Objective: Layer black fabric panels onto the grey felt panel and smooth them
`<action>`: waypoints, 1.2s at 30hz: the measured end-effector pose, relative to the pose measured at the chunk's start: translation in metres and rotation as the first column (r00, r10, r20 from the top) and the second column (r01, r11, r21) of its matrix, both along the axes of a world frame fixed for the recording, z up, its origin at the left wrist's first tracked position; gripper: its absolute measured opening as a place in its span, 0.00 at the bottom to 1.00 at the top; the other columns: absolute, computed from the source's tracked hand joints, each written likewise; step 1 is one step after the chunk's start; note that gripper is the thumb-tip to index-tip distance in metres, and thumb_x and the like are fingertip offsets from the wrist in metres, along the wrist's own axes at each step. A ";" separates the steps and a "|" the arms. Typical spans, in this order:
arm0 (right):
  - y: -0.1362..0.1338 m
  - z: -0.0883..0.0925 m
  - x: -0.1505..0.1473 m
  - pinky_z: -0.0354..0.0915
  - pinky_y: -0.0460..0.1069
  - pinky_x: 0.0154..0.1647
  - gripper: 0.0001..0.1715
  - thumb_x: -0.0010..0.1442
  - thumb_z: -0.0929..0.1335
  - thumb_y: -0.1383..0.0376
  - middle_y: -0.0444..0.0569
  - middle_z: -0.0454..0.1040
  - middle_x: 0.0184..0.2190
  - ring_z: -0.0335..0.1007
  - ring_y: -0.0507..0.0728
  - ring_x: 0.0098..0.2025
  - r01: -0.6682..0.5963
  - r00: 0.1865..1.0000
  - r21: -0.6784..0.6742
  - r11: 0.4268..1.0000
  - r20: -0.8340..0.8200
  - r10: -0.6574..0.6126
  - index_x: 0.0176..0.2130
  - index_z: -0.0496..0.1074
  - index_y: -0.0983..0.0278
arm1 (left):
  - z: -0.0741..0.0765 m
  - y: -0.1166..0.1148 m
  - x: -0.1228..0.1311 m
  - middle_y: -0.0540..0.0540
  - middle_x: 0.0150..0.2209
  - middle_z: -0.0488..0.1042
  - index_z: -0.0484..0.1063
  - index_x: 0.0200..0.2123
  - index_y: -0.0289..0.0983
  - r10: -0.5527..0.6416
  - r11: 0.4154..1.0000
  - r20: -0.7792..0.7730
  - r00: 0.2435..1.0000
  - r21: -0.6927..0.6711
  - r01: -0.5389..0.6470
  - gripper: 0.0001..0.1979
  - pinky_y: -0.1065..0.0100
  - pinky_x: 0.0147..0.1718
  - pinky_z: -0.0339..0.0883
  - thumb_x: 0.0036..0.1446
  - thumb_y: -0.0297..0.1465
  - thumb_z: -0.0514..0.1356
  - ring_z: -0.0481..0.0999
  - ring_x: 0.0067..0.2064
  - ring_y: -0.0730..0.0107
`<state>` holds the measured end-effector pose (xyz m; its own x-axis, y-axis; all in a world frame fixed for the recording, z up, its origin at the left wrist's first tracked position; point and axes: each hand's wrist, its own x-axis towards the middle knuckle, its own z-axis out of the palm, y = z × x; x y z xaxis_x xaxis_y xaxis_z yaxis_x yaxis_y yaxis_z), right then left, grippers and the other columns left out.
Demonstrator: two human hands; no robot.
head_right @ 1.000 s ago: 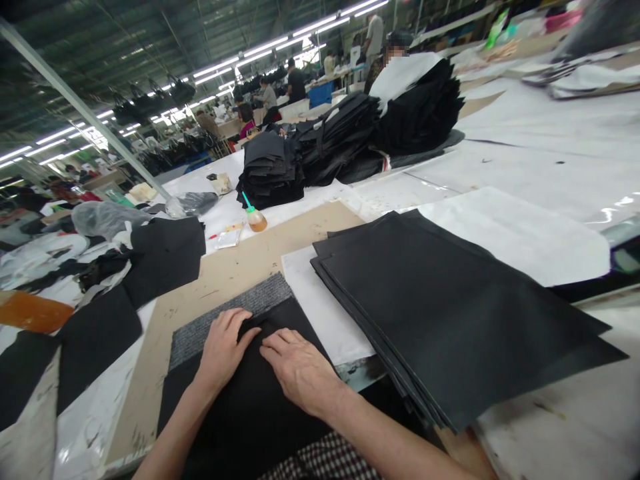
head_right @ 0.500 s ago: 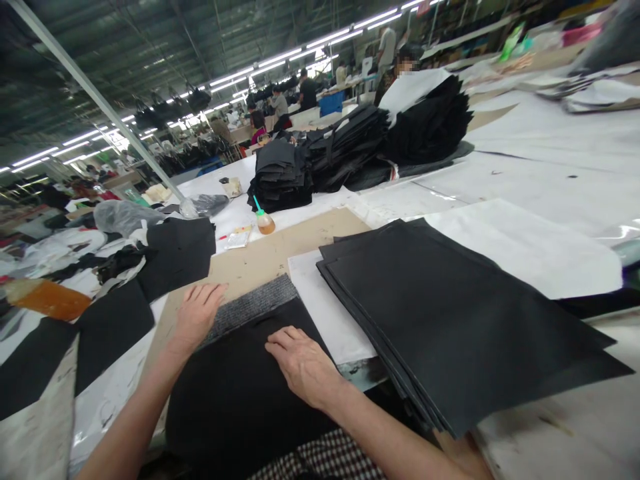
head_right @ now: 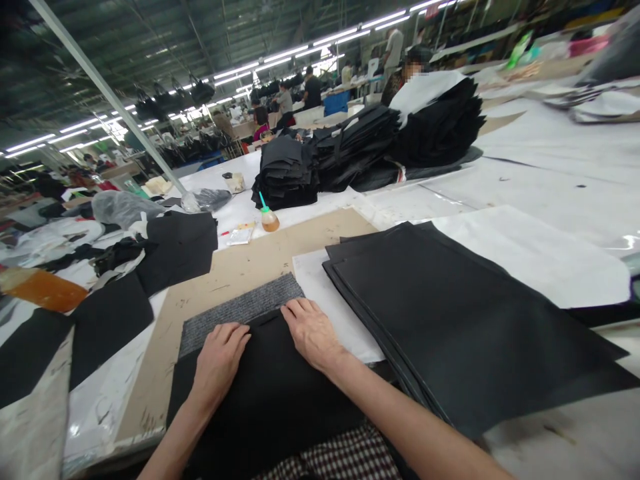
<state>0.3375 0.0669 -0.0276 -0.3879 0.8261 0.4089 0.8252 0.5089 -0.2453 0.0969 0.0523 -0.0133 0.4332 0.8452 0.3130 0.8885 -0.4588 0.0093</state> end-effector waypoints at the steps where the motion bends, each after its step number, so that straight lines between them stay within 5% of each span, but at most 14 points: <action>1: 0.000 -0.002 0.000 0.67 0.58 0.52 0.20 0.64 0.63 0.75 0.55 0.71 0.46 0.65 0.62 0.49 -0.005 1.000 -0.003 1.000 0.012 0.005 0.55 0.70 0.67 | -0.001 0.001 -0.002 0.44 0.45 0.73 0.71 0.50 0.40 0.011 1.000 0.017 1.000 -0.009 -0.011 0.10 0.58 0.48 0.64 0.69 0.31 0.53 0.71 0.48 0.59; 8: -0.001 -0.008 0.001 0.65 0.58 0.57 0.23 0.65 0.61 0.76 0.57 0.67 0.55 0.60 0.63 0.57 0.022 0.999 0.041 0.999 -0.038 -0.020 0.57 0.68 0.66 | 0.008 0.017 -0.008 0.47 0.40 0.71 0.72 0.39 0.41 0.059 0.970 0.198 0.978 -0.242 -0.010 0.05 0.60 0.44 0.63 0.63 0.35 0.61 0.69 0.45 0.60; 12: 0.001 -0.008 0.001 0.66 0.59 0.55 0.23 0.64 0.62 0.77 0.55 0.69 0.51 0.63 0.63 0.52 -0.052 0.999 0.022 0.998 -0.016 0.052 0.56 0.69 0.66 | 0.015 0.022 -0.005 0.47 0.43 0.71 0.70 0.34 0.40 0.067 0.948 0.273 0.960 -0.317 0.024 0.05 0.59 0.48 0.62 0.62 0.33 0.61 0.69 0.48 0.60; 18: 0.001 -0.013 0.004 0.64 0.59 0.56 0.26 0.64 0.61 0.77 0.56 0.69 0.52 0.62 0.62 0.53 -0.079 0.996 0.014 0.997 -0.032 0.079 0.60 0.66 0.69 | 0.021 0.024 0.002 0.51 0.41 0.74 0.67 0.46 0.44 0.214 0.884 0.336 0.917 -0.466 -0.035 0.11 0.61 0.45 0.63 0.61 0.35 0.61 0.72 0.44 0.64; 25: 0.011 0.008 -0.007 0.63 0.59 0.54 0.17 0.69 0.61 0.69 0.55 0.70 0.48 0.62 0.61 0.50 -0.214 0.977 0.077 0.974 -0.003 0.215 0.56 0.69 0.66 | 0.015 0.026 0.008 0.52 0.39 0.75 0.67 0.52 0.45 0.237 0.886 0.345 0.908 -0.461 -0.056 0.17 0.61 0.47 0.63 0.59 0.32 0.61 0.74 0.44 0.63; 31: 0.037 0.016 -0.030 0.51 0.61 0.63 0.12 0.70 0.61 0.69 0.48 0.71 0.40 0.62 0.57 0.46 -0.424 0.900 0.136 0.895 0.168 0.401 0.43 0.73 0.63 | 0.011 0.023 0.008 0.50 0.37 0.75 0.67 0.53 0.43 0.261 0.886 0.445 0.857 -0.464 -0.029 0.18 0.60 0.48 0.65 0.59 0.33 0.60 0.74 0.44 0.63; 36: 0.043 0.008 -0.037 0.49 0.61 0.62 0.11 0.69 0.63 0.68 0.47 0.71 0.39 0.62 0.56 0.44 -0.383 0.924 0.119 0.916 0.038 0.381 0.39 0.74 0.63 | 0.012 0.023 0.007 0.51 0.37 0.76 0.68 0.52 0.42 0.277 0.878 0.445 0.852 -0.477 -0.036 0.18 0.60 0.49 0.64 0.58 0.31 0.62 0.75 0.44 0.63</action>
